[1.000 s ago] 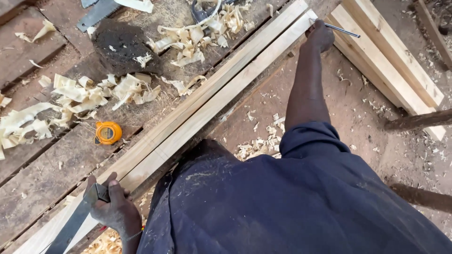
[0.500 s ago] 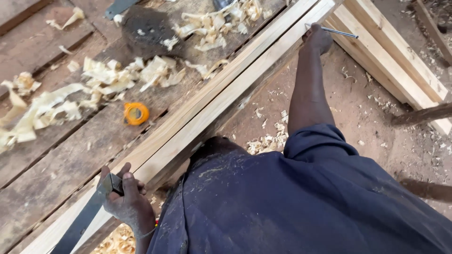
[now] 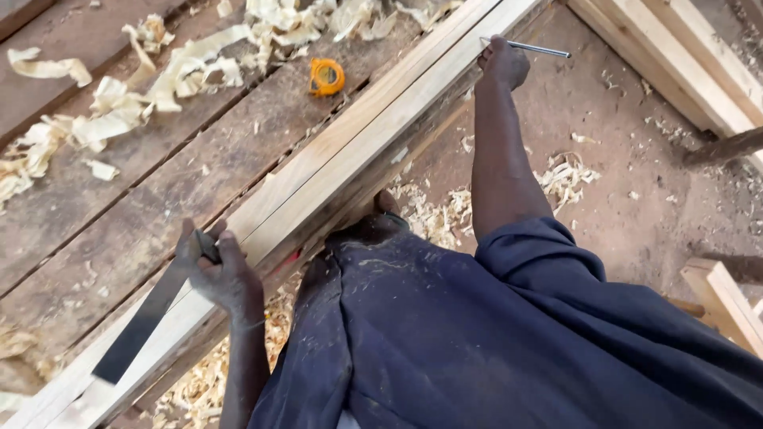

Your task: Measuring wooden planks with a tape measure and marking cut lines using a try square and pencil.

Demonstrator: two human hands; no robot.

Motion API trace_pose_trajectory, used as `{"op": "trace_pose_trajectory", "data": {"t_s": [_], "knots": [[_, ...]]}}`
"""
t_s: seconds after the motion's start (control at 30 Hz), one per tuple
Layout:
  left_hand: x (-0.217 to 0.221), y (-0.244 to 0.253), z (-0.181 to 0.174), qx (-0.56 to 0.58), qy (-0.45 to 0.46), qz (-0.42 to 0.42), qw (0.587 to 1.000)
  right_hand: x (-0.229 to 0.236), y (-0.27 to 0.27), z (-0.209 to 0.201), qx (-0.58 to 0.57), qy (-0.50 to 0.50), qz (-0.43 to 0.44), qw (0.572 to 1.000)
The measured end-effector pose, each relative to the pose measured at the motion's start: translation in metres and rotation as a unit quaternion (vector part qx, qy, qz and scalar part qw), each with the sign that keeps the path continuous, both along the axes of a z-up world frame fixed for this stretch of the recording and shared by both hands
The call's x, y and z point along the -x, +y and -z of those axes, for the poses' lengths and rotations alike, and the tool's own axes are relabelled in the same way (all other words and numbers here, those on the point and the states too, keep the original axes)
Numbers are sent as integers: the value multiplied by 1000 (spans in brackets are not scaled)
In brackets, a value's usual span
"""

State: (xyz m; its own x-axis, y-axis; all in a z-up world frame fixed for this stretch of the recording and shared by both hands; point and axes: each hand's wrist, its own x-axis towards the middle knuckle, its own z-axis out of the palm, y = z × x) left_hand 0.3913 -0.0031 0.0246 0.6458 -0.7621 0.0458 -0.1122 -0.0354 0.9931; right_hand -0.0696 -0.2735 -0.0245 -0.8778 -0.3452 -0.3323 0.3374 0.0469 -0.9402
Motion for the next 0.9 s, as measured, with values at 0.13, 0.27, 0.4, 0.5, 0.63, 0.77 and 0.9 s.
{"op": "trace_pose_trajectory", "data": {"t_s": [0.13,0.27,0.4,0.5,0.63,0.77,0.9], "knots": [[-2,5,-2,-7,-47,45,998,-44,28,-1,-19,1,2,1000],[-1,5,-11,-3,-60,53,997,-80,52,4,-84,43,-39,995],[-1,4,-12,22,-32,65,997,-117,78,-18,-150,67,-80,983],[-1,4,-11,31,-93,72,993,-122,83,-14,-115,54,-72,989],[-1,6,-8,26,-69,72,995,-122,84,-6,-66,37,-57,995],[-1,7,-1,25,-64,79,995,-106,76,-2,-68,52,-60,995],[3,4,-11,-102,-101,49,988,-51,35,2,-85,73,-42,993]]}}
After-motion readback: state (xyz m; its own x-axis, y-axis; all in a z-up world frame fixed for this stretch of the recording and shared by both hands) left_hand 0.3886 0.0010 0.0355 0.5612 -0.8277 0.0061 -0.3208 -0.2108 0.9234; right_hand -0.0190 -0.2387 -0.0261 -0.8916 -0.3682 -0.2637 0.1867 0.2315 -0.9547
